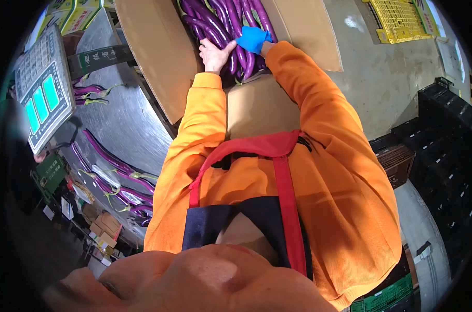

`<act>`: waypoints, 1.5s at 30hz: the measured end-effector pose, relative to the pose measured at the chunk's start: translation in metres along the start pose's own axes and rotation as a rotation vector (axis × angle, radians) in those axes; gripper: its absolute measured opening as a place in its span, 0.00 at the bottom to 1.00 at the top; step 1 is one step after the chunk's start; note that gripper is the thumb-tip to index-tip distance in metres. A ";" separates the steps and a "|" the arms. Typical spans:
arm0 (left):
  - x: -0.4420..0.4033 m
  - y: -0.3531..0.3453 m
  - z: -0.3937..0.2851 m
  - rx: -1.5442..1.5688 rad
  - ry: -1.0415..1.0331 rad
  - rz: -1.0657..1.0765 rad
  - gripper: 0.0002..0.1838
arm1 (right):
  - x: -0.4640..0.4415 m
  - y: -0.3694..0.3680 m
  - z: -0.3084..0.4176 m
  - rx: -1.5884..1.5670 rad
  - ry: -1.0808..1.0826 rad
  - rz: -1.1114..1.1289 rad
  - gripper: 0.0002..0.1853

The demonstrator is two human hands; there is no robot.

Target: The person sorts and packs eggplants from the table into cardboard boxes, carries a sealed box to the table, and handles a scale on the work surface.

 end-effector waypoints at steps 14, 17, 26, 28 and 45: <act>-0.013 0.008 0.029 0.219 0.050 0.317 0.50 | -0.018 0.016 -0.009 0.167 -0.026 -0.219 0.28; -0.015 0.014 0.027 0.580 0.208 0.294 0.47 | -0.022 -0.012 -0.022 0.119 -0.119 -0.109 0.27; 0.031 0.110 -0.008 1.438 0.243 0.281 0.40 | -0.003 0.014 0.007 0.304 -0.029 0.237 0.26; 0.035 0.123 -0.007 1.440 0.245 0.272 0.38 | -0.007 0.017 0.023 0.062 0.104 -0.034 0.25; 0.034 0.024 -0.005 -0.392 -0.100 0.129 0.34 | -0.042 -0.013 0.022 -0.124 0.010 -0.198 0.30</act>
Point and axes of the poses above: each hand's wrist, its own x-axis away from the middle knuckle, its own y-axis out of the back of the hand, z = x × y, the point moved 3 cm from there along -x, towards the middle knuckle, and after that the axes turned 1 degree about -x, right-handed, at the moved point
